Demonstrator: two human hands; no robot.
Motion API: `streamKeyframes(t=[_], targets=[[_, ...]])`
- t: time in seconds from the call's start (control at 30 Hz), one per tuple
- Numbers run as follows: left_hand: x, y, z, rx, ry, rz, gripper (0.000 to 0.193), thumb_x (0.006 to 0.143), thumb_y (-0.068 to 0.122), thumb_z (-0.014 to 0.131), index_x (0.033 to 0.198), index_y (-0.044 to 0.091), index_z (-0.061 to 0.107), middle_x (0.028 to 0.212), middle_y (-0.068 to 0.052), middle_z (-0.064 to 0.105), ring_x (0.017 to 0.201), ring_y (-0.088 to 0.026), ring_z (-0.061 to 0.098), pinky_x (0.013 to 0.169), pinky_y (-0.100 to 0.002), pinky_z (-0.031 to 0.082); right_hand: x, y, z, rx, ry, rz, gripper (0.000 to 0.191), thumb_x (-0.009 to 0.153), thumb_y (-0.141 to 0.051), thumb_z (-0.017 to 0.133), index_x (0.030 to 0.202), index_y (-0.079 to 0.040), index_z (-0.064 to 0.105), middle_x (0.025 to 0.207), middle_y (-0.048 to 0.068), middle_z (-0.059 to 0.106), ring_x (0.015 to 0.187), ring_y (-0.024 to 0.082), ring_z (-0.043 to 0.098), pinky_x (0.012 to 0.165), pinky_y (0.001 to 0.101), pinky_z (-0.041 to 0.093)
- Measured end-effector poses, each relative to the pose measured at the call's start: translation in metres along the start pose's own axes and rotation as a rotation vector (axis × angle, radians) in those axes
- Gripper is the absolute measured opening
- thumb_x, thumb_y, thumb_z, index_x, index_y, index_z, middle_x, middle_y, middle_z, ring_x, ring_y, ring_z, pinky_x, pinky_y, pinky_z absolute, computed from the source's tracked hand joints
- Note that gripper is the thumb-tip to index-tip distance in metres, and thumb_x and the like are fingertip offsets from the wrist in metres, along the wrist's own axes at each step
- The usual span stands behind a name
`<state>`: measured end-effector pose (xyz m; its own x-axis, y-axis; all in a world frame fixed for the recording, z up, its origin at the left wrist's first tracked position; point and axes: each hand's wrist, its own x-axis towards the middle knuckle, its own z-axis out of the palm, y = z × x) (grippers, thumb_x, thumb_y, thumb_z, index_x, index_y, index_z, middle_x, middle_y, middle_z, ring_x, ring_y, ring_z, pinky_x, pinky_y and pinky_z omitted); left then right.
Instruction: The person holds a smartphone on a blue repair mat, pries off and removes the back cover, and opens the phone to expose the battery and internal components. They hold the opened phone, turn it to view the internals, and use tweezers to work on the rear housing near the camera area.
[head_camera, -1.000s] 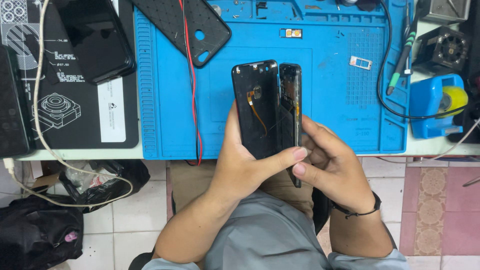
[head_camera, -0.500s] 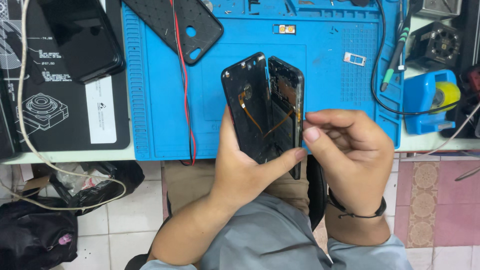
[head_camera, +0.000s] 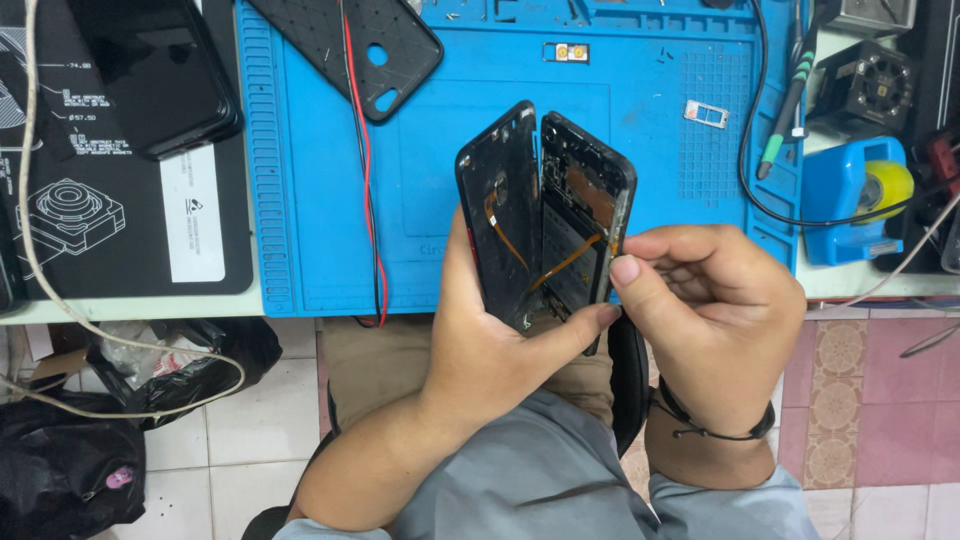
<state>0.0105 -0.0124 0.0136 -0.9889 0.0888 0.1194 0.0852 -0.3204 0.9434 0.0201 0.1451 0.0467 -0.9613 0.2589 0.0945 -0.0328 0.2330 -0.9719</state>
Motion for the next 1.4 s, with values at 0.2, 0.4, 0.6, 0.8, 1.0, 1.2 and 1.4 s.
streamKeyframes(t=[0.2,0.4,0.6,0.8,1.0,1.2,1.4], targets=[[0.000,0.001,-0.001,-0.032,-0.030,-0.023,0.097,0.084,0.000,0.088,0.160,0.001,0.026,0.139,-0.011,0.056,0.130,-0.016,0.061,0.112,-0.033,0.055,0.000,0.001,-0.001,0.014,0.003,0.031,0.014,0.095,0.005,0.078,0.106,0.003,0.070,0.091,0.005,0.072,0.073,0.004,0.062,0.065,0.0162,0.048],[-0.001,0.002,-0.001,-0.016,-0.038,-0.024,0.093,0.084,-0.001,0.088,0.155,0.000,0.027,0.140,-0.012,0.057,0.130,-0.017,0.062,0.112,-0.033,0.055,-0.001,0.002,-0.002,-0.004,-0.010,-0.003,0.014,0.096,0.006,0.077,0.106,0.003,0.068,0.095,0.005,0.072,0.082,0.004,0.067,0.073,0.0173,0.054],[-0.001,0.001,0.000,-0.012,-0.054,-0.019,0.099,0.084,-0.001,0.088,0.161,0.001,0.025,0.142,-0.012,0.055,0.133,-0.017,0.060,0.114,-0.034,0.054,-0.001,0.000,-0.006,0.008,-0.013,0.026,0.014,0.095,0.005,0.077,0.106,0.003,0.069,0.091,0.005,0.072,0.076,0.004,0.064,0.066,0.0165,0.049],[-0.001,0.001,0.002,-0.019,-0.075,0.000,0.093,0.085,-0.002,0.087,0.156,0.000,0.026,0.143,-0.011,0.055,0.134,-0.017,0.060,0.116,-0.034,0.053,0.005,-0.003,-0.010,0.032,0.008,0.011,0.013,0.097,0.004,0.076,0.108,0.004,0.070,0.086,0.005,0.071,0.067,0.002,0.060,0.063,0.0162,0.046],[-0.002,0.003,0.004,-0.010,-0.073,0.008,0.097,0.085,-0.001,0.088,0.160,0.002,0.027,0.142,-0.011,0.056,0.133,-0.017,0.060,0.115,-0.033,0.052,0.007,-0.004,-0.008,0.031,-0.003,-0.031,0.013,0.096,0.005,0.077,0.106,0.004,0.069,0.095,0.005,0.072,0.083,0.005,0.067,0.075,0.0177,0.053],[-0.002,0.004,0.005,-0.014,-0.078,0.016,0.091,0.086,-0.002,0.087,0.155,0.002,0.028,0.142,-0.010,0.055,0.134,-0.016,0.058,0.116,-0.033,0.051,0.008,-0.005,-0.009,0.019,-0.002,-0.029,0.012,0.096,0.005,0.077,0.105,0.004,0.069,0.094,0.005,0.072,0.081,0.005,0.066,0.074,0.0178,0.052],[-0.001,0.005,0.005,-0.028,-0.098,-0.003,0.090,0.087,-0.002,0.087,0.155,0.001,0.029,0.141,-0.010,0.055,0.133,-0.016,0.059,0.116,-0.033,0.052,0.008,-0.008,-0.008,-0.007,0.002,-0.036,0.012,0.097,0.004,0.077,0.105,0.004,0.069,0.094,0.005,0.072,0.081,0.005,0.066,0.074,0.0175,0.052]])
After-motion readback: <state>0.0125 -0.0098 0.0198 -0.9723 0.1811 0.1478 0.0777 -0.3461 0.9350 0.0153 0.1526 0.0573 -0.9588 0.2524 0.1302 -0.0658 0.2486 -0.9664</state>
